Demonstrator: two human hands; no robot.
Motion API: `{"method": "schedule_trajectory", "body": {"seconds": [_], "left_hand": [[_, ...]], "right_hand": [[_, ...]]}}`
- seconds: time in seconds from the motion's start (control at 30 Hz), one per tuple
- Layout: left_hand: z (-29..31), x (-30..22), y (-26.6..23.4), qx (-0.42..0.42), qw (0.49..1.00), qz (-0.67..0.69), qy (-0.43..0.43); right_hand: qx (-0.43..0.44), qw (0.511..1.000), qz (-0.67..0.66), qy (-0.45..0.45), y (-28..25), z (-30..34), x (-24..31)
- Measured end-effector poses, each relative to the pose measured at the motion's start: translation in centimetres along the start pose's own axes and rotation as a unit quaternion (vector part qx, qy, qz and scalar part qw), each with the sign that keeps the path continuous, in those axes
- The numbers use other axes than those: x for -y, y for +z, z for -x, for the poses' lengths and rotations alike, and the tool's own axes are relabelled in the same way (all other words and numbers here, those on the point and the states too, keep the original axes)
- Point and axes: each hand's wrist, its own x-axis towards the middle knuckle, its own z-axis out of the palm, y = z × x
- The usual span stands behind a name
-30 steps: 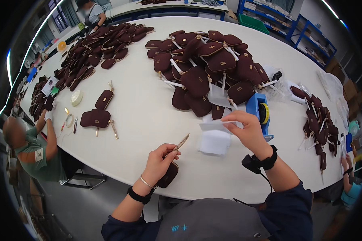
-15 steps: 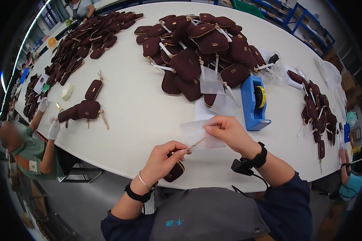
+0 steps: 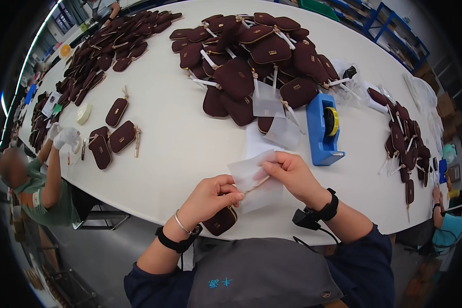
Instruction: The person wraps small maroon pouches in white tissue paper. They pick up a pouch, place it on a sheet of tissue, fold the paper around it, and secure the bundle with a small white tie. The wrapped pouches are then placed on the table.
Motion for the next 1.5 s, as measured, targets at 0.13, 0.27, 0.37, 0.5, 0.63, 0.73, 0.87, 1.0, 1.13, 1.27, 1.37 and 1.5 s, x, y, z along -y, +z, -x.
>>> {"method": "schedule_trajectory", "body": {"seconds": [0.13, 0.27, 0.37, 0.5, 0.63, 0.73, 0.87, 1.0, 1.13, 1.27, 1.37, 1.5], "left_hand": [[0.0, 0.4, 0.0, -0.017, 1.0, 0.018, 0.014], [0.1, 0.7, 0.5, -0.041, 0.998, -0.003, 0.04], [0.2, 0.5, 1.0, -0.051, 0.997, -0.006, 0.058], [0.5, 0.4, 1.0, -0.045, 0.994, -0.017, 0.099], [0.7, -0.1, 0.9, -0.02, 0.993, -0.07, 0.096], [0.6, -0.1, 1.2, -0.016, 0.988, -0.093, 0.122], [0.6, 0.4, 1.2, -0.011, 0.984, -0.125, 0.129], [1.0, 0.3, 2.2, -0.065, 0.926, -0.258, 0.267], [1.4, 1.7, 3.0, -0.144, 0.799, -0.454, 0.367], [1.7, 2.2, 3.2, -0.187, 0.72, -0.505, 0.438], [1.8, 2.7, 3.2, -0.189, 0.717, -0.501, 0.445], [1.5, 2.9, 2.6, -0.145, 0.763, -0.459, 0.432]], "right_hand": [[-0.009, 0.999, -0.049, 0.021, -0.1, 0.8, -0.1], [0.011, 0.995, -0.072, 0.061, -0.3, 1.4, 1.0], [0.084, 0.993, -0.014, 0.086, -1.3, 1.4, 0.1], [0.197, 0.978, 0.031, -0.068, -2.6, 1.5, 0.2], [0.178, 0.983, -0.027, 0.044, -3.2, 1.2, 1.4], [0.124, 0.983, -0.006, 0.132, -2.2, 0.6, 2.1], [0.173, 0.967, 0.149, 0.114, -1.3, 0.7, 2.4], [0.178, 0.969, 0.095, 0.142, -1.1, 0.8, 1.9], [0.174, 0.971, 0.049, 0.156, -1.2, 0.9, 1.1], [0.181, 0.967, 0.128, 0.129, -1.4, 1.2, 1.3], [0.188, 0.952, 0.233, 0.058, -1.1, 1.3, 2.4], [0.177, 0.93, 0.321, -0.026, -0.8, 1.6, 2.6]]}}
